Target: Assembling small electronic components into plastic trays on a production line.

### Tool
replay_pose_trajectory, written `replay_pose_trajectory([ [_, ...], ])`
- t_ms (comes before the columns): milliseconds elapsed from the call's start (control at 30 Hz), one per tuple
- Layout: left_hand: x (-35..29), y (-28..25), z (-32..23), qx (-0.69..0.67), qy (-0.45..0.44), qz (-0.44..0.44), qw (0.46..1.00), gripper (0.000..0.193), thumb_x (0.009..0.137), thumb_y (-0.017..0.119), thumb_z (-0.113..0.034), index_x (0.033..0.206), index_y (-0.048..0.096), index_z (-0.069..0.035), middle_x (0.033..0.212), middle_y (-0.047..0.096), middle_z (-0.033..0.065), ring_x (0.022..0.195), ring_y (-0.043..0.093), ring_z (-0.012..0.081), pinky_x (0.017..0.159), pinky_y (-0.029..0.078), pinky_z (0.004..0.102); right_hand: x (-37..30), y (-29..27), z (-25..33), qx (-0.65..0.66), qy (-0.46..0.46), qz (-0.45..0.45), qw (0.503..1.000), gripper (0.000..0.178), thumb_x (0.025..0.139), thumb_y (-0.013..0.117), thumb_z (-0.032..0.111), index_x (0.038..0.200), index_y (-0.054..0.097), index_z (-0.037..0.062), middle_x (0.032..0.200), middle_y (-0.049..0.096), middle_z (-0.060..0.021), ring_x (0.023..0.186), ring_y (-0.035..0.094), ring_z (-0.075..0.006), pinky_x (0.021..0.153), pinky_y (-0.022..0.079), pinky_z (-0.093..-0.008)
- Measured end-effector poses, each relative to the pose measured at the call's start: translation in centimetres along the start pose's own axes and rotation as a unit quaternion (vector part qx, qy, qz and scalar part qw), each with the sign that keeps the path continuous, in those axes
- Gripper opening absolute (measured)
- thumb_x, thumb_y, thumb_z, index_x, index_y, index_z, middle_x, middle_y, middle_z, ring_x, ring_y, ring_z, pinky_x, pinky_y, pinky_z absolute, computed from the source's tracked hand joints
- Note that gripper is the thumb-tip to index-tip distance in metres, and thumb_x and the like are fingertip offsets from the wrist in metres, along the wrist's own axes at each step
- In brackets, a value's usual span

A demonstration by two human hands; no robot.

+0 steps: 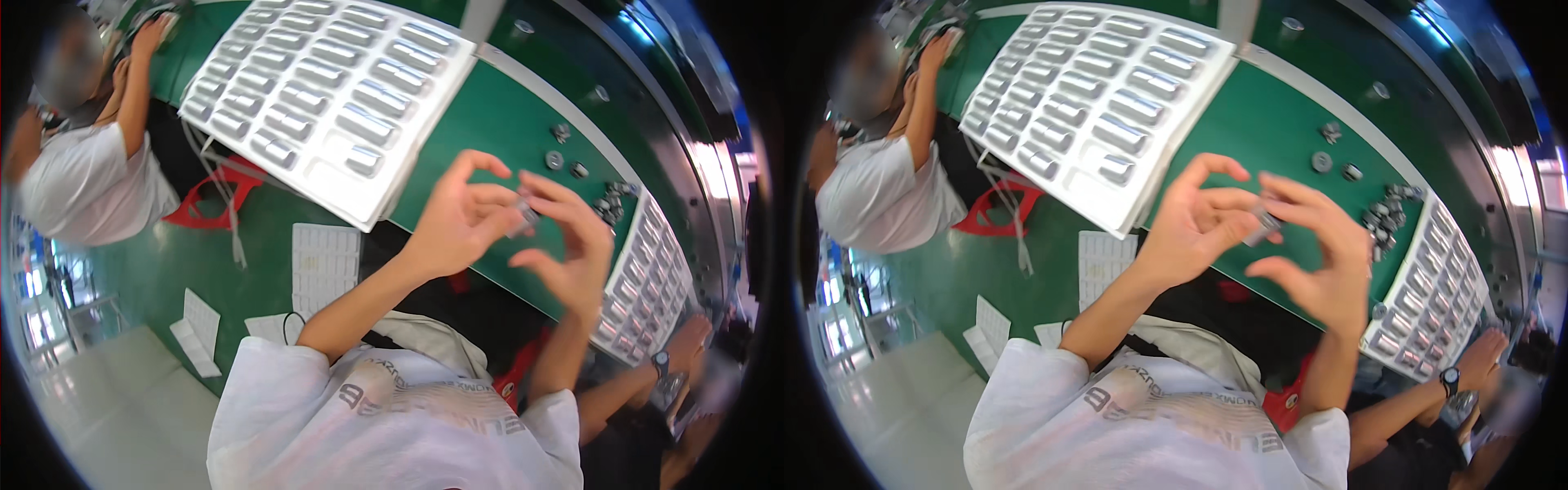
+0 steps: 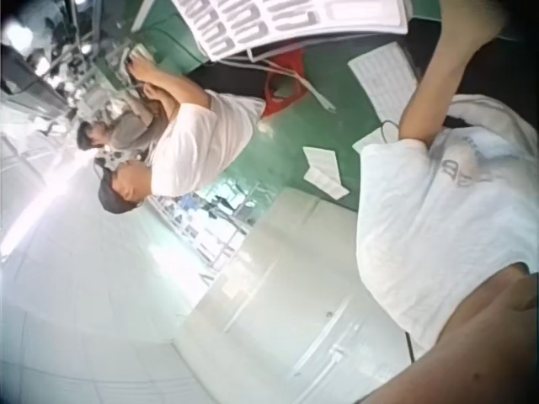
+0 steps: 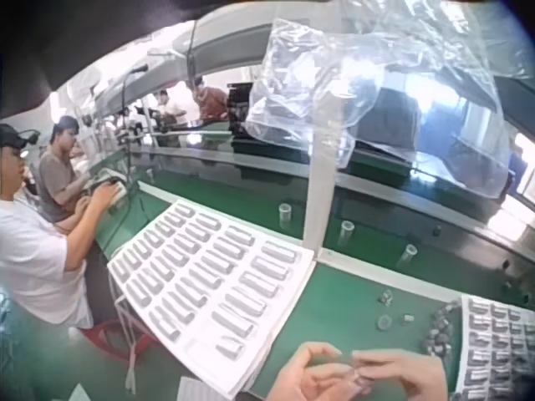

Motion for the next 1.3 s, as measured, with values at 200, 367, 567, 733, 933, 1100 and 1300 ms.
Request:
replay_pose_trajectory([
  [200, -2.2, 0.1, -7.1, 0.360, 0.202, -0.058, 0.909, 0.036, 0.089, 0.066, 0.002, 0.123, 0.052, -0.002, 0.109, 0.068, 0.0123, 0.102, 0.066, 0.0212, 0.088, 0.051, 0.0298, 4.7, -8.6, -2.2, -0.074, 0.020, -0.110, 0.991, 0.029, 0.080, 0.076, -0.004, 0.106, 0.063, -0.0026, 0.105, 0.066, -0.0114, 0.094, 0.066, -0.0187, 0.088, 0.052, -0.0316],
  [367, -4.6, -7.9, -12.5, 0.712, 0.203, -0.175, 0.649, 0.026, 0.080, 0.072, -0.002, 0.105, 0.067, -0.003, 0.107, 0.064, 0.0126, 0.102, 0.059, 0.0345, 0.088, 0.047, 0.0425, 5.7, -24.5, -16.0, -0.466, 0.080, -0.276, 0.837, 0.037, 0.073, 0.075, 0.012, 0.108, 0.068, 0.0079, 0.087, 0.069, -0.0107, 0.081, 0.067, -0.0232, 0.079, 0.054, -0.0351],
  [567, -3.8, -9.8, -10.1, 0.709, 0.135, -0.141, 0.678, 0.027, 0.079, 0.074, -0.003, 0.104, 0.065, -0.002, 0.105, 0.063, 0.0132, 0.101, 0.058, 0.0350, 0.086, 0.046, 0.0415, 6.5, -25.0, -20.5, -0.443, 0.133, -0.156, 0.873, 0.040, 0.073, 0.077, 0.016, 0.111, 0.068, 0.0063, 0.095, 0.072, -0.0141, 0.088, 0.070, -0.0269, 0.081, 0.055, -0.0376],
  [733, -3.6, -10.7, -9.8, 0.693, 0.119, -0.145, 0.696, 0.031, 0.080, 0.072, -0.002, 0.109, 0.063, -0.002, 0.101, 0.063, 0.0150, 0.091, 0.060, 0.0356, 0.081, 0.048, 0.0418, 12.3, -34.3, -23.8, -0.442, 0.137, -0.290, 0.838, 0.046, 0.075, 0.074, 0.024, 0.119, 0.069, 0.0121, 0.114, 0.067, -0.0196, 0.112, 0.062, -0.0351, 0.096, 0.049, -0.0414],
  [933, -3.9, -9.3, -10.8, 0.501, 0.158, -0.177, 0.832, 0.032, 0.086, 0.064, 0.007, 0.117, 0.066, 0.002, 0.105, 0.060, 0.0112, 0.088, 0.063, 0.0192, 0.076, 0.053, 0.0298, 16.1, -33.6, -32.3, -0.625, 0.124, -0.062, 0.768, 0.049, 0.075, 0.064, 0.007, 0.123, 0.068, 0.0144, 0.118, 0.067, -0.0215, 0.115, 0.061, -0.0365, 0.099, 0.049, -0.0418],
  [1100, -4.3, -8.7, -8.9, 0.298, 0.132, -0.135, 0.936, 0.026, 0.094, 0.055, 0.001, 0.117, 0.065, 0.007, 0.121, 0.058, 0.0141, 0.083, 0.067, 0.0236, 0.070, 0.053, 0.0293, 17.0, -28.4, -22.5, -0.508, 0.094, -0.061, 0.854, 0.036, 0.080, 0.067, 0.010, 0.116, 0.069, 0.0080, 0.113, 0.068, -0.0181, 0.100, 0.068, -0.0328, 0.088, 0.054, -0.0396],
  [1300, -2.0, -6.5, -5.1, 0.199, 0.095, -0.095, 0.971, 0.026, 0.096, 0.061, -0.009, 0.118, 0.065, 0.004, 0.112, 0.067, 0.0135, 0.087, 0.062, 0.0146, 0.065, 0.045, 0.0237, 11.7, -14.2, -1.5, -0.051, -0.007, -0.147, 0.988, 0.031, 0.082, 0.069, -0.003, 0.113, 0.065, -0.0025, 0.113, 0.068, -0.0095, 0.095, 0.066, -0.0148, 0.085, 0.054, -0.0296],
])
Point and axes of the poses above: each hand's wrist, its own x-axis towards the middle knuckle, its own y-axis out of the palm, z = x × y, the point moved 10 cm from there along x, towards the middle knuckle
